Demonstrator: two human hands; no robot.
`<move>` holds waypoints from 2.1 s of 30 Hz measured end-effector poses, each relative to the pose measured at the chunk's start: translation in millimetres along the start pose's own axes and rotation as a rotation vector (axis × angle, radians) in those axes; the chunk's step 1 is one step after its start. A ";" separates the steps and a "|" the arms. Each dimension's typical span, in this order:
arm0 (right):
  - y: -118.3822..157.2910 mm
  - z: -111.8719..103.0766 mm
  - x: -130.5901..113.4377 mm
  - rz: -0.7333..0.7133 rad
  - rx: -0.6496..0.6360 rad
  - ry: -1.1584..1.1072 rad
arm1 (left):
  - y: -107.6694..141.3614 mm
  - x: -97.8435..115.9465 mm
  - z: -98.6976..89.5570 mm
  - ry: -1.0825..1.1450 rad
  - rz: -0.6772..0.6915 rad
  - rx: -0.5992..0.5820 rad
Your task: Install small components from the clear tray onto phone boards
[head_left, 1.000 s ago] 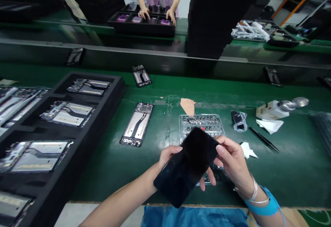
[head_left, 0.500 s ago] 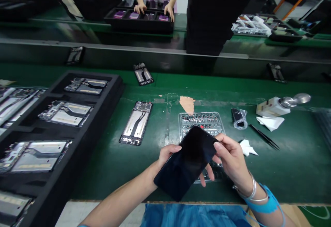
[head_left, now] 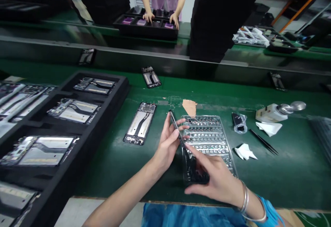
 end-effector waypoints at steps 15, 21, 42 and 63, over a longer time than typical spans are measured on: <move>-144.8 -80.5 191.8 0.812 0.409 -0.461 | -17.8 5.7 -11.9 -0.257 0.091 0.019; -161.5 -92.1 207.0 0.791 0.421 -0.270 | -26.1 9.4 -20.4 -0.232 0.099 0.073; -90.5 -13.6 91.0 0.325 0.081 0.288 | -19.4 -5.2 -15.9 -0.289 0.044 0.076; -36.8 -19.7 37.6 0.224 0.097 -0.046 | 5.5 -9.6 12.0 -0.904 0.090 -0.175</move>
Point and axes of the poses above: each hand's wrist, its own y-axis away from the middle knuckle, its own z-axis out of the palm, x = y × z, the point moved 6 cm from there along -y, towards the middle knuckle, and after that the axes turned 10 degrees about y, right-handed, at the moved point
